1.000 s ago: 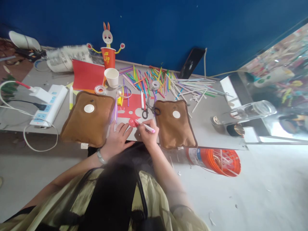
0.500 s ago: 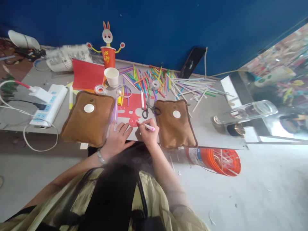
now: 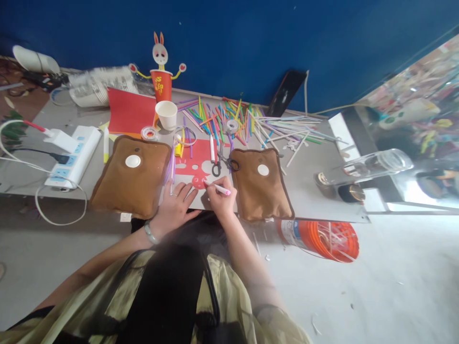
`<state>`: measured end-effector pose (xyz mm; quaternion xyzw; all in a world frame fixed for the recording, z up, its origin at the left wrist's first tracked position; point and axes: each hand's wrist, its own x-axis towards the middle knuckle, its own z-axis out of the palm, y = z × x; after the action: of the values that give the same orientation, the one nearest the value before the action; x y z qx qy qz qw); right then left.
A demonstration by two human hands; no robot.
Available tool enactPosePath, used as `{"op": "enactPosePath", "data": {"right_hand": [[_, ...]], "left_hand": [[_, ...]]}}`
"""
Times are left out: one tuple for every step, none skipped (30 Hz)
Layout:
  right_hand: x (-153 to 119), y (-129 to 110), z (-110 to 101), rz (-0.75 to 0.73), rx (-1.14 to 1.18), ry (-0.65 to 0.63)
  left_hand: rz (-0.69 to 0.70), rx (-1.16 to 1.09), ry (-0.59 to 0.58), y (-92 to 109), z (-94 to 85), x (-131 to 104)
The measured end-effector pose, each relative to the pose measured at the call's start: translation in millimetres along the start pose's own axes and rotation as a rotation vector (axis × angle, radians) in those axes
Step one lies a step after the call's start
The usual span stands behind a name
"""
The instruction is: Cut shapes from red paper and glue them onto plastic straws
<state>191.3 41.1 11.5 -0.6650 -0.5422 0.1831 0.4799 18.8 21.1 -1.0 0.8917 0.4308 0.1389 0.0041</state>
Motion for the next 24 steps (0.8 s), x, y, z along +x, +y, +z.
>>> {"op": "enactPosePath", "data": {"right_hand": [[-0.2,0.1,-0.1,-0.002,-0.004,0.002],[-0.3,0.2,-0.2,-0.003,-0.008,0.002],[-0.4,0.2,-0.4,-0.001,-0.012,0.002],[-0.5,0.1,-0.6,0.001,-0.016,0.003],[-0.5,0.0,-0.8,0.005,-0.02,0.003],[-0.6,-0.1,-0.9,0.008,-0.022,0.004],[-0.7,-0.2,-1.1,0.008,-0.024,0.005],[-0.8,-0.2,-1.1,0.006,-0.024,0.006],[-0.9,-0.1,-1.1,0.001,-0.023,0.008],[-1.0,0.1,-1.0,-0.005,-0.022,0.009],[-1.1,0.3,-0.9,-0.007,-0.021,0.01],[-1.1,0.6,-0.7,-0.007,-0.021,0.009],[-1.1,0.9,-0.6,-0.006,-0.022,0.009],[-1.1,1.1,-0.6,-0.004,-0.023,0.009],[-1.0,1.2,-0.6,-0.003,-0.024,0.01],[-1.0,1.2,-0.6,-0.004,-0.026,0.01],[-0.9,1.2,-0.7,-0.005,-0.028,0.01],[-0.7,1.1,-0.8,-0.006,-0.03,0.01],[-0.6,1.0,-1.0,-0.006,-0.031,0.009],[-0.6,0.9,-1.2,-0.006,-0.03,0.008],[-0.5,0.9,-1.3,-0.008,-0.028,0.011],[-0.6,1.0,-1.5,-0.012,-0.023,0.016],[-0.7,1.2,-1.7,-0.016,-0.018,0.024],[-0.9,1.7,-1.9,-0.021,-0.012,0.034]], "left_hand": [[0.001,0.001,0.003,-0.2,0.2,-0.1],[0.0,0.002,0.006,-0.3,0.3,-0.1],[0.0,0.002,0.01,-0.3,0.4,-0.2],[-0.001,0.002,0.013,-0.3,0.5,-0.2],[-0.001,0.002,0.013,-0.3,0.5,-0.1],[-0.001,0.001,0.013,-0.3,0.5,-0.1],[0.0,0.001,0.013,-0.3,0.4,0.0],[0.001,0.001,0.012,-0.3,0.3,0.1],[0.002,0.001,0.01,-0.3,0.2,0.2],[0.001,0.001,0.008,-0.3,0.1,0.3],[0.0,-0.001,0.006,-0.2,0.0,0.3],[-0.001,-0.003,0.005,-0.2,0.0,0.3],[-0.004,-0.005,0.004,-0.1,-0.1,0.2],[-0.006,-0.007,0.004,0.0,-0.1,0.2],[-0.007,-0.008,0.005,0.0,0.0,0.1],[-0.007,-0.008,0.007,0.0,0.0,0.0],[-0.005,-0.008,0.008,0.0,0.1,-0.1],[-0.004,-0.006,0.008,-0.1,0.1,-0.2],[-0.001,-0.005,0.01,-0.2,0.1,-0.2],[0.0,-0.004,0.01,-0.2,0.1,-0.2],[0.001,-0.003,0.011,-0.3,0.1,-0.2],[0.002,-0.003,0.012,-0.4,0.1,-0.1],[0.002,-0.003,0.012,-0.4,0.1,0.0],[0.002,-0.003,0.012,-0.4,0.2,0.0]]}}
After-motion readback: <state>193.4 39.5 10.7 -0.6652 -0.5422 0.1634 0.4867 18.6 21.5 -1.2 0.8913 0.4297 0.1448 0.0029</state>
